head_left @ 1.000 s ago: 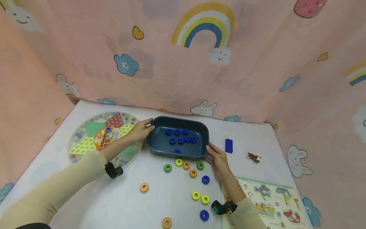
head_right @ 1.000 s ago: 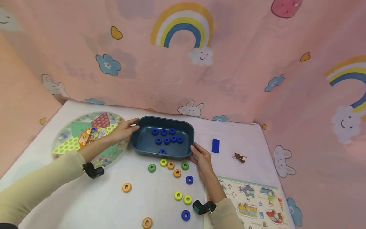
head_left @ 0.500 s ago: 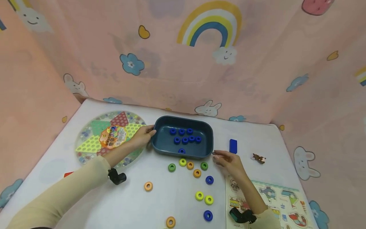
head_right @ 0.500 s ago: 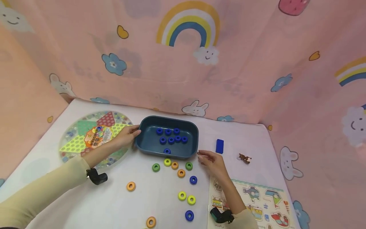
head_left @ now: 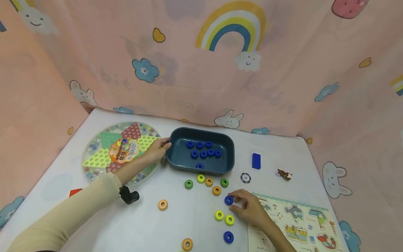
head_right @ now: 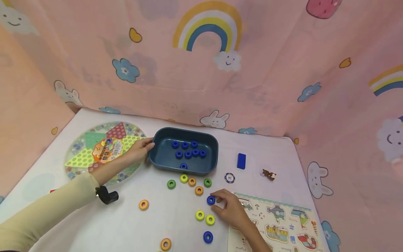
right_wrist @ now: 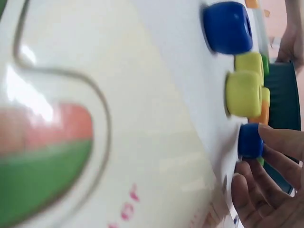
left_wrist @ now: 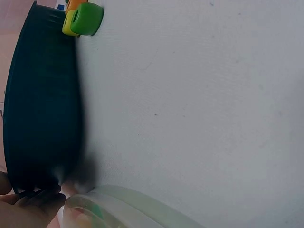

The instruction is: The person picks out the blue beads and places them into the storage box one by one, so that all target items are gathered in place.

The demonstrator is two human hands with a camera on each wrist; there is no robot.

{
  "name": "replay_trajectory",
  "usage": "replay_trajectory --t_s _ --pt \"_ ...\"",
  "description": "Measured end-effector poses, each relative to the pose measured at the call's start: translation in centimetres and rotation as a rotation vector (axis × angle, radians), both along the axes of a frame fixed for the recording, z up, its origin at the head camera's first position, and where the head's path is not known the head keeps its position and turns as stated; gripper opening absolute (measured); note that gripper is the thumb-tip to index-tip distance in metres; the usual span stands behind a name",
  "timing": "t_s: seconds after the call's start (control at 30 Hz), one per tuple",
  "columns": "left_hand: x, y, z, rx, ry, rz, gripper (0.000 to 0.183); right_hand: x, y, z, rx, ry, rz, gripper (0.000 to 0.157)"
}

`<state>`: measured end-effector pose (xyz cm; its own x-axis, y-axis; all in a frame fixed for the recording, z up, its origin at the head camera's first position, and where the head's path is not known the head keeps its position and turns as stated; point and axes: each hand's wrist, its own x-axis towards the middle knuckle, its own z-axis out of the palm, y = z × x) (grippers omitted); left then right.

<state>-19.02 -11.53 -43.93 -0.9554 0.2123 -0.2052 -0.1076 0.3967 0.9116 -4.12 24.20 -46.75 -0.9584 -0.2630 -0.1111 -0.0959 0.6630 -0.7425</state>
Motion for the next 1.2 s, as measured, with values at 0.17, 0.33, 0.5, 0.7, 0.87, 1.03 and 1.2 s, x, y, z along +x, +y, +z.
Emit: replay_trajectory --t_s 0.17,0.33,0.5,0.7,0.87,1.03,1.2 --pt "-0.1 0.0 -0.3 -0.004 0.003 0.008 0.045 0.2 -0.8 -0.7 0.007 0.054 -0.026 0.032" --pt "0.0 0.0 -0.5 -0.021 0.010 0.015 0.045 0.0 -0.7 -0.4 -0.018 0.070 -0.077 0.032" --pt "0.2 0.1 -0.3 -0.040 0.019 0.016 0.045 -1.2 -0.7 1.8 -0.130 0.108 -0.084 0.032" --pt "0.0 0.3 -0.3 -0.022 0.018 0.012 0.045 -4.6 -2.0 6.8 -0.195 0.235 0.062 0.031" --pt "-0.3 0.3 -0.2 -0.020 0.008 0.016 0.045 -9.5 -3.4 7.8 -0.109 0.303 0.186 0.031" --pt "-0.3 0.2 -0.1 -0.025 0.009 0.019 0.045 -14.0 -6.4 7.6 -0.045 0.291 0.328 0.031" --pt "-0.1 0.3 -0.2 0.002 -0.002 -0.003 0.044 -17.1 -9.3 6.8 0.041 0.263 0.429 0.031"
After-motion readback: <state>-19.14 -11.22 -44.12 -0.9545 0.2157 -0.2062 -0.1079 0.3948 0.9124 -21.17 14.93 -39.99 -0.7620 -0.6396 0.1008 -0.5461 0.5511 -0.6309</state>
